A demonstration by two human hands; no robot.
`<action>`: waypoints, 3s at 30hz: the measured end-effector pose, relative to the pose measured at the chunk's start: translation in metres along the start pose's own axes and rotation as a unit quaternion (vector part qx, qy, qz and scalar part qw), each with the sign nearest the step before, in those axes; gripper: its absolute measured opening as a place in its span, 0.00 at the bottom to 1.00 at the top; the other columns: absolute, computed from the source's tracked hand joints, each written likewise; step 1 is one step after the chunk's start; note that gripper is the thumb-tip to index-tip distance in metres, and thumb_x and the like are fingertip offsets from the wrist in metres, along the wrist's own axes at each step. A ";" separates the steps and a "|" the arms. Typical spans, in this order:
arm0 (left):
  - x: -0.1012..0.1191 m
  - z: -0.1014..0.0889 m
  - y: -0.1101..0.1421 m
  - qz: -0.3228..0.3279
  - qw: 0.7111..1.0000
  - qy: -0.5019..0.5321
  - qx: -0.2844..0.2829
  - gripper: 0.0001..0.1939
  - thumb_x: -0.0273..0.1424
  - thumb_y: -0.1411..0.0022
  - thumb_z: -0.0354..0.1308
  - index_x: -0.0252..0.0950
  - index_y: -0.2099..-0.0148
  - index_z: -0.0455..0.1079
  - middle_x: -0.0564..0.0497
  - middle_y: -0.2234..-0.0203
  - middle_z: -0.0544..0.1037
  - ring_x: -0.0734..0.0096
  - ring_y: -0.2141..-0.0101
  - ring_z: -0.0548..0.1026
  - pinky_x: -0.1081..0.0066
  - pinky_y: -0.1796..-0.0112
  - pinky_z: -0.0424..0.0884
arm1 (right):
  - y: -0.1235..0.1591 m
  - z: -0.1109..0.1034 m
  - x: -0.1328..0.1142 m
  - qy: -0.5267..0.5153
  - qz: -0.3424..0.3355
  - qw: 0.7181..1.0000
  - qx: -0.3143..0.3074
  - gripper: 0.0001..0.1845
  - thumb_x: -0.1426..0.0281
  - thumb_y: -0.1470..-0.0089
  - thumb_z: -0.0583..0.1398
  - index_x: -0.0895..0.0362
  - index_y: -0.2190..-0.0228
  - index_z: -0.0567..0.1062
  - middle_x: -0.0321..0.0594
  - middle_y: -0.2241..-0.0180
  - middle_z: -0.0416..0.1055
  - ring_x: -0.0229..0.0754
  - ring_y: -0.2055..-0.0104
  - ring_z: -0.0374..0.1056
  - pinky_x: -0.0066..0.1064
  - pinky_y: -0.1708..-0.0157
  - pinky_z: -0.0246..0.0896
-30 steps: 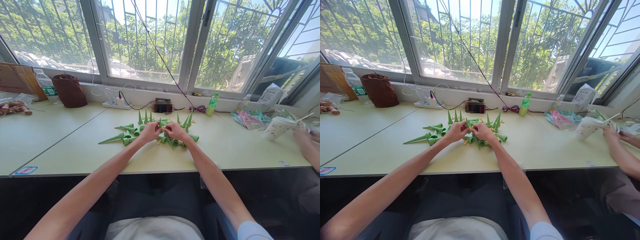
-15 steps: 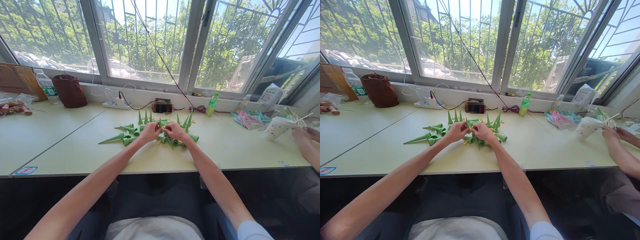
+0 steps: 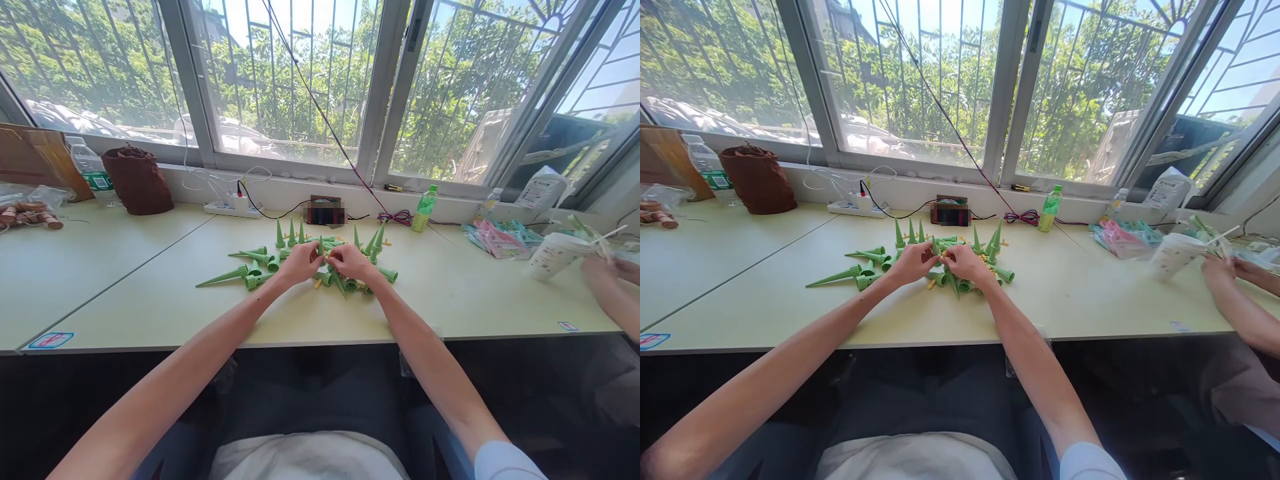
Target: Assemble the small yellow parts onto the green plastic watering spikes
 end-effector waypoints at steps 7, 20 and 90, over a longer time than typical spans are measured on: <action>-0.002 0.004 0.000 -0.001 1.000 -0.003 -0.012 0.10 0.33 0.43 0.55 0.37 0.74 0.60 0.53 0.80 0.71 0.72 0.77 0.67 0.71 0.74 0.59 | 0.001 0.001 0.000 0.025 0.004 1.000 -0.015 0.14 0.66 0.44 0.56 0.58 0.79 0.70 0.34 0.80 0.63 0.35 0.76 0.55 0.27 0.74 0.48; -0.001 0.008 0.000 0.006 0.999 0.005 -0.035 0.08 0.33 0.42 0.54 0.34 0.67 0.71 0.53 0.80 0.70 0.73 0.78 0.63 0.71 0.74 0.59 | 0.000 -0.003 -0.001 0.044 0.011 0.999 -0.002 0.07 0.72 0.46 0.58 0.59 0.75 0.73 0.34 0.80 0.65 0.35 0.74 0.58 0.26 0.71 0.51; -0.007 -0.006 -0.003 -0.003 0.999 0.019 0.051 0.09 0.35 0.40 0.55 0.35 0.67 0.70 0.51 0.78 0.73 0.72 0.77 0.67 0.71 0.73 0.62 | -0.002 -0.014 0.005 -0.101 0.020 0.992 0.069 0.05 0.68 0.47 0.58 0.57 0.73 0.68 0.32 0.80 0.69 0.34 0.79 0.65 0.26 0.74 0.60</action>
Point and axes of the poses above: each hand's wrist, its own y-axis away from the middle knuckle, its own z-axis out of the palm, x = y × z, the point moved 10 cm from there along -y, towards the middle knuckle
